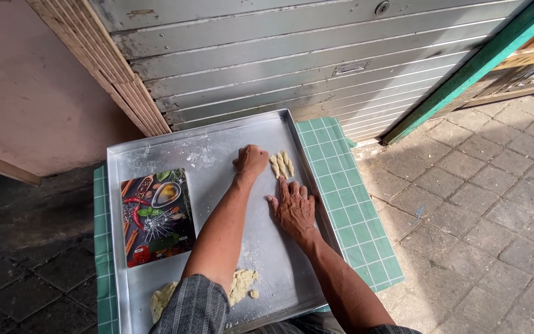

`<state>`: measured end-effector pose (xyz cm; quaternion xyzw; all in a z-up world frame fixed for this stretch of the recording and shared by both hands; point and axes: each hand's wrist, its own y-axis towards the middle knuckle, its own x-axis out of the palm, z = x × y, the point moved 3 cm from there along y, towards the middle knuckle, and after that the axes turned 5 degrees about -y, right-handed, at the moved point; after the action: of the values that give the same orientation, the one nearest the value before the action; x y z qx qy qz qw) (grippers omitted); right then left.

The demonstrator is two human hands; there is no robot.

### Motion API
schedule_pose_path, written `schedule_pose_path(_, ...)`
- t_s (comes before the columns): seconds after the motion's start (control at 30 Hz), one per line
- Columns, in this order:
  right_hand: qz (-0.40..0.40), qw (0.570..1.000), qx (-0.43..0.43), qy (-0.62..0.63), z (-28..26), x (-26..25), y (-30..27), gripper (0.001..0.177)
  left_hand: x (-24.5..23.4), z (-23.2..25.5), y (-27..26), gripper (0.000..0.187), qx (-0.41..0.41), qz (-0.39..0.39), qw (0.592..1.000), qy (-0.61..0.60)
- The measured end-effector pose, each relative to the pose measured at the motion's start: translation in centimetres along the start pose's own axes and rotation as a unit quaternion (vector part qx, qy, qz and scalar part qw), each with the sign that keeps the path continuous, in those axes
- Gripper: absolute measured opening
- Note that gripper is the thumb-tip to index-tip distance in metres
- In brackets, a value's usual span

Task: The person shapes small pieces of dough into twisted rope-like forms by hand on a metal tray. They place the finished pieces on the tray and continue shaping more dough from a larger lump.

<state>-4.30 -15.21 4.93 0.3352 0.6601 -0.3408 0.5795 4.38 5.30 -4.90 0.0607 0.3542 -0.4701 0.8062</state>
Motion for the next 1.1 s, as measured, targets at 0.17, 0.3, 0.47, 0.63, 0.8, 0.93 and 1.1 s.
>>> schedule_pose_path(0.17, 0.004, 1.000, 0.003, -0.004, 0.1, 0.5, 0.1, 0.073, -3.1, 1.4, -5.4, 0.035, 0.069, -0.017, 0.997, 0.016)
schedule_pose_path(0.3, 0.033, 0.999, 0.011, -0.016, 0.1, 0.9, -0.3, 0.070, -2.1, 1.2, -7.2, 0.054, 0.094, 0.023, 0.995, 0.029)
schedule_pose_path(0.47, 0.044, 0.999, 0.007, -0.015, -0.2, 0.5, -0.4, 0.065, -1.2, 1.8, -7.4, 0.061, 0.094, 0.046, 0.994, 0.030)
schedule_pose_path(0.63, 0.047, 0.998, -0.002, -0.035, 0.3, 1.2, -0.1, 0.061, -0.7, 1.5, -7.4, 0.063, 0.095, 0.069, 0.992, 0.043)
schedule_pose_path(0.8, 0.039, 0.999, 0.004, 0.008, 0.1, 0.5, -0.6, 0.060, -0.8, -0.5, -7.4, 0.069, 0.118, 0.001, 0.992, 0.039)
schedule_pose_path(0.93, 0.034, 0.999, 0.000, -0.007, 0.4, 1.7, -0.8, 0.058, -2.2, -1.9, -10.5, 0.063, 0.140, -0.061, 0.985, 0.079)
schedule_pose_path(1.1, 0.005, 1.000, -0.021, -0.015, 0.4, 2.3, -2.4, 0.053, -3.4, -3.1, -16.4, 0.057, 0.186, -0.156, 0.951, 0.193)
